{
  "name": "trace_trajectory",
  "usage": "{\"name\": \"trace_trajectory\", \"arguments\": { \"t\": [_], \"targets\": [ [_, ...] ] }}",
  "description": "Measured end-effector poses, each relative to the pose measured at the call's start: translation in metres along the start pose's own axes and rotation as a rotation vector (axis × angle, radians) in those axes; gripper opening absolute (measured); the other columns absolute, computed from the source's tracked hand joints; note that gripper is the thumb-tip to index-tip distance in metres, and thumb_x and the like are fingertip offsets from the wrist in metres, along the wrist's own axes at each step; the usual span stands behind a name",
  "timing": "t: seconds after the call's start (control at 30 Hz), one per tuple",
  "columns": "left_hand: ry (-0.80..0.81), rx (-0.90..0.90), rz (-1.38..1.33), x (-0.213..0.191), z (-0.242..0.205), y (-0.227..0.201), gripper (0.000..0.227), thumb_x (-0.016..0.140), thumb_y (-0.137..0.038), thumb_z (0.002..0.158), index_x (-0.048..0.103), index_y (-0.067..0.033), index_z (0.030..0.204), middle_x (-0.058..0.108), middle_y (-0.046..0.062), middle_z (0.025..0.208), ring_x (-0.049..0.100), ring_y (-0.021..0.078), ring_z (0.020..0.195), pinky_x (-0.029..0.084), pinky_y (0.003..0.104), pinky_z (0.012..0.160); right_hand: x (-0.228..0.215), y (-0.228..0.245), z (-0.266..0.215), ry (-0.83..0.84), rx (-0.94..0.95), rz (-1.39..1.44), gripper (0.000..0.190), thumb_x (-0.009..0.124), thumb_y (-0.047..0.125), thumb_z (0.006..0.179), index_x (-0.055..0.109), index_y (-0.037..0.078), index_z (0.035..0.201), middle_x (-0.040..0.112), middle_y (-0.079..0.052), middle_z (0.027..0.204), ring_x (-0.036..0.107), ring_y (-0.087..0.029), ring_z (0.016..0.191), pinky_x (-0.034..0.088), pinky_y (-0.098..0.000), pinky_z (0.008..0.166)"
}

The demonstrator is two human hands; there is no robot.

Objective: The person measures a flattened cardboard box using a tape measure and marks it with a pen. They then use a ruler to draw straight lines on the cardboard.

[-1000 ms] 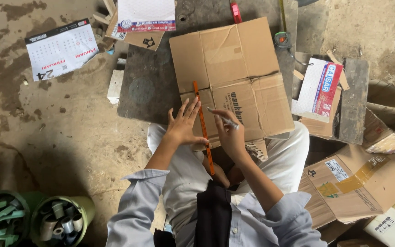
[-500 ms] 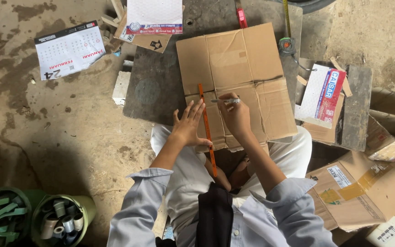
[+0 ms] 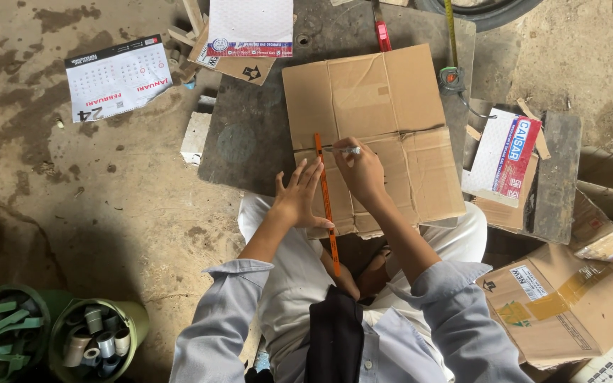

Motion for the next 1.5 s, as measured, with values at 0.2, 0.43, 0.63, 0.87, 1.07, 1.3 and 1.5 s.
{"name": "trace_trajectory", "arguments": {
  "t": [0.2, 0.43, 0.63, 0.87, 1.07, 1.3, 1.5],
  "targets": [
    [0.026, -0.005, 0.026, -0.004, -0.002, -0.003, 0.142, 0.073, -0.085, 0.064, -0.005, -0.0206, 0.164, -0.009, -0.002, 0.173, -0.002, 0.027, 0.158, 0.012, 0.068, 0.12, 0.003, -0.01, -0.001, -0.015, -0.28, -0.213, 0.016, 0.068, 0.014, 0.096, 0.064, 0.022, 0.109, 0.072, -0.002, 0.096, 0.072, -0.025, 0.094, 0.056, -0.0379, 0.082],
    [0.022, 0.011, 0.048, 0.002, 0.003, 0.0, 0.146, 0.07, -0.089, 0.063, -0.009, -0.0184, 0.164, -0.015, -0.001, 0.172, -0.006, 0.0278, 0.157, 0.013, 0.07, 0.12, -0.014, -0.005, -0.045, 0.016, -0.461, -0.257, 0.01, 0.068, 0.016, 0.096, 0.064, 0.019, 0.104, 0.069, -0.001, 0.089, 0.068, -0.022, 0.089, 0.048, -0.0335, 0.078],
    [0.011, 0.018, 0.045, 0.006, 0.005, 0.002, 0.147, 0.07, -0.09, 0.062, -0.008, -0.0185, 0.164, -0.014, 0.0, 0.172, -0.005, 0.029, 0.157, 0.013, 0.07, 0.119, -0.03, 0.001, -0.09, 0.051, -0.483, -0.203, 0.013, 0.07, 0.013, 0.092, 0.065, 0.019, 0.102, 0.071, -0.002, 0.089, 0.067, -0.023, 0.089, 0.047, -0.0333, 0.079],
    [0.026, 0.02, 0.051, 0.007, 0.007, 0.003, 0.147, 0.071, -0.087, 0.064, -0.01, -0.0171, 0.164, -0.017, 0.001, 0.171, -0.006, 0.0297, 0.157, 0.013, 0.07, 0.118, -0.044, 0.002, -0.114, 0.069, -0.477, -0.139, 0.004, 0.067, 0.017, 0.096, 0.064, 0.017, 0.099, 0.07, -0.001, 0.092, 0.062, -0.022, 0.082, 0.042, -0.0312, 0.075],
    [0.045, 0.016, 0.056, 0.01, 0.008, 0.003, 0.149, 0.075, -0.085, 0.062, -0.01, -0.016, 0.164, -0.017, 0.002, 0.171, -0.007, 0.0308, 0.157, 0.013, 0.07, 0.117, -0.048, 0.0, -0.132, 0.098, -0.495, -0.115, 0.01, 0.071, 0.016, 0.091, 0.066, 0.015, 0.099, 0.07, -0.003, 0.094, 0.061, -0.024, 0.082, 0.042, -0.0342, 0.075],
    [0.037, 0.013, 0.035, 0.011, 0.007, 0.002, 0.15, 0.078, -0.083, 0.061, -0.011, -0.0172, 0.164, -0.019, 0.001, 0.171, -0.008, 0.0311, 0.156, 0.011, 0.07, 0.117, -0.055, -0.026, -0.161, 0.16, -0.271, 0.122, 0.003, 0.069, 0.014, 0.088, 0.069, 0.016, 0.087, 0.07, -0.003, 0.079, 0.064, -0.027, 0.074, 0.047, -0.0352, 0.07],
    [0.019, 0.011, 0.017, 0.012, 0.01, 0.004, 0.152, 0.079, -0.083, 0.058, -0.01, -0.0193, 0.164, -0.018, 0.0, 0.171, -0.008, 0.0306, 0.157, 0.01, 0.072, 0.118, -0.023, -0.025, -0.168, 0.326, 0.214, 0.172, 0.018, 0.058, 0.02, 0.091, 0.066, 0.004, 0.092, 0.069, -0.024, 0.083, 0.065, -0.046, 0.08, 0.051, -0.0522, 0.073]
  ]
}}
Point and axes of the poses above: each hand's wrist, its own z-axis towards the middle knuckle, its own x-axis out of the palm, y = z × x, the point moved 1 cm from there along z, towards the middle knuckle
